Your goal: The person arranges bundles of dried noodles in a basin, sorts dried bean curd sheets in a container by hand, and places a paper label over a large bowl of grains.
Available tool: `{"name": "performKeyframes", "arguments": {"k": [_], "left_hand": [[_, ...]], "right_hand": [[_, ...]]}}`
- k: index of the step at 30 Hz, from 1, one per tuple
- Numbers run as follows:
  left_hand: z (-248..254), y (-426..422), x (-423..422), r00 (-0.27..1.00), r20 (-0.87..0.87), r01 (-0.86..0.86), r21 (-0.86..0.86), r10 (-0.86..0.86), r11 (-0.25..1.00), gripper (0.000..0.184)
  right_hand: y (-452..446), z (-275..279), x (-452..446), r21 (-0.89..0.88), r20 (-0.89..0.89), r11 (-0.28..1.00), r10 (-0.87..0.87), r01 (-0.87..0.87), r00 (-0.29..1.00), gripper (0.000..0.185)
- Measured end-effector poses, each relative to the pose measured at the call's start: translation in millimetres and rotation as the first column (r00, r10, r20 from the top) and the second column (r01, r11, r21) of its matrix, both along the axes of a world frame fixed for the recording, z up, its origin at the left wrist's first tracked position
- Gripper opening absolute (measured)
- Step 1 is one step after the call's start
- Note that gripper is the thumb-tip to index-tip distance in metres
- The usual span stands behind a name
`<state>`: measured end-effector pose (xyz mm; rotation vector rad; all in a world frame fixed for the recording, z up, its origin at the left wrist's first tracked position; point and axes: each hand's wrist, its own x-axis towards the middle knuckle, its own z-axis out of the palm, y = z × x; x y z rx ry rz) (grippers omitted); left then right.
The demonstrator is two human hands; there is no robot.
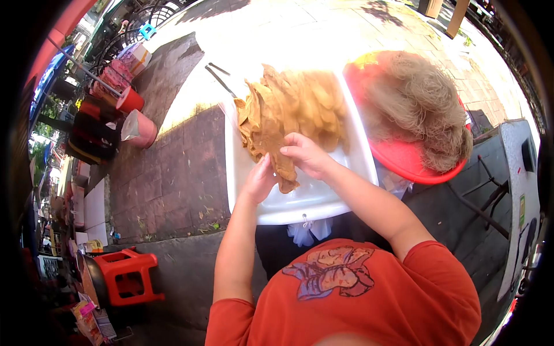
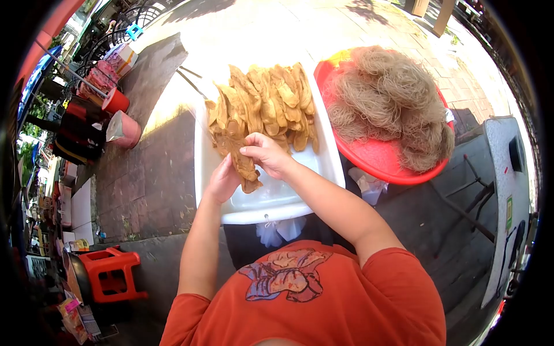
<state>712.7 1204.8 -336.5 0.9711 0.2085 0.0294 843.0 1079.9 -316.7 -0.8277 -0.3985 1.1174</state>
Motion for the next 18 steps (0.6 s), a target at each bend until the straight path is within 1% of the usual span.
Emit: {"name": "performKeyframes", "arguments": {"k": [2, 4, 5, 6, 8, 9, 10, 12, 13, 15, 16, 17, 18], "left_hand": [[-16, 0, 1, 0.995, -0.056, -0.075, 0.172, 0.086, 0.982, 0.055], [-31, 5, -1, 0.972, -0.124, -0.144, 0.346, 0.198, 0.927, 0.059], [-18, -6, 0, 0.961, -0.067, -0.216, 0.419, 0.267, 0.882, 0.068], [-18, -4, 0, 0.953, -0.099, -0.214, 0.445, 0.285, 0.870, 0.070], [-16, 5, 2, 0.934, -0.157, -0.206, 0.497, 0.321, 0.843, 0.073], [1, 0, 5, 0.871, -0.168, -0.334, 0.486, 0.461, 0.808, 0.078], [3, 1, 4, 0.917, -0.166, -0.277, 0.385, 0.362, 0.880, 0.077], [4, 7, -3, 0.979, -0.130, -0.131, 0.184, 0.157, 0.974, 0.074], [1, 4, -5, 0.959, -0.244, -0.103, 0.178, 0.145, 0.979, 0.068], [-5, 4, -3, 0.977, -0.203, -0.035, 0.141, 0.064, 0.989, 0.058], [-8, 3, -1, 0.983, -0.182, 0.002, 0.122, 0.020, 0.992, 0.053], [-8, 4, 3, 0.986, -0.163, -0.020, 0.146, 0.044, 0.989, 0.045], [-9, 4, 4, 0.983, -0.162, -0.064, 0.143, 0.087, 0.988, 0.044]], "right_hand": [[3, -13, -3, -0.111, 0.211, 0.992, 0.081, -0.059, 0.974, 0.023], [0, -9, -4, -0.148, 0.326, 0.988, 0.095, -0.049, 0.940, 0.023], [-1, -9, -3, -0.156, 0.368, 0.987, 0.104, -0.049, 0.924, 0.023], [-2, -9, -3, -0.162, 0.408, 0.986, 0.110, -0.046, 0.906, 0.023], [-7, -4, -1, -0.158, 0.502, 0.987, 0.056, 0.028, 0.863, 0.022], [-11, 7, 0, -0.157, 0.548, 0.986, 0.035, 0.062, 0.836, 0.021], [-19, 21, 9, -0.196, 0.522, 0.980, 0.086, 0.022, 0.849, 0.022], [-23, 17, 16, -0.221, 0.560, 0.975, 0.115, 0.015, 0.820, 0.021], [-24, 12, 16, -0.229, 0.565, 0.973, 0.128, 0.005, 0.815, 0.020], [-26, -4, 17, -0.247, 0.576, 0.969, 0.154, -0.008, 0.803, 0.019], [-24, -16, 15, -0.224, 0.649, 0.972, 0.096, 0.070, 0.755, 0.023], [-24, -14, 13, -0.249, 0.653, 0.966, 0.116, 0.068, 0.748, 0.023], [-24, -12, 12, -0.273, 0.658, 0.959, 0.133, 0.071, 0.741, 0.023]]}}
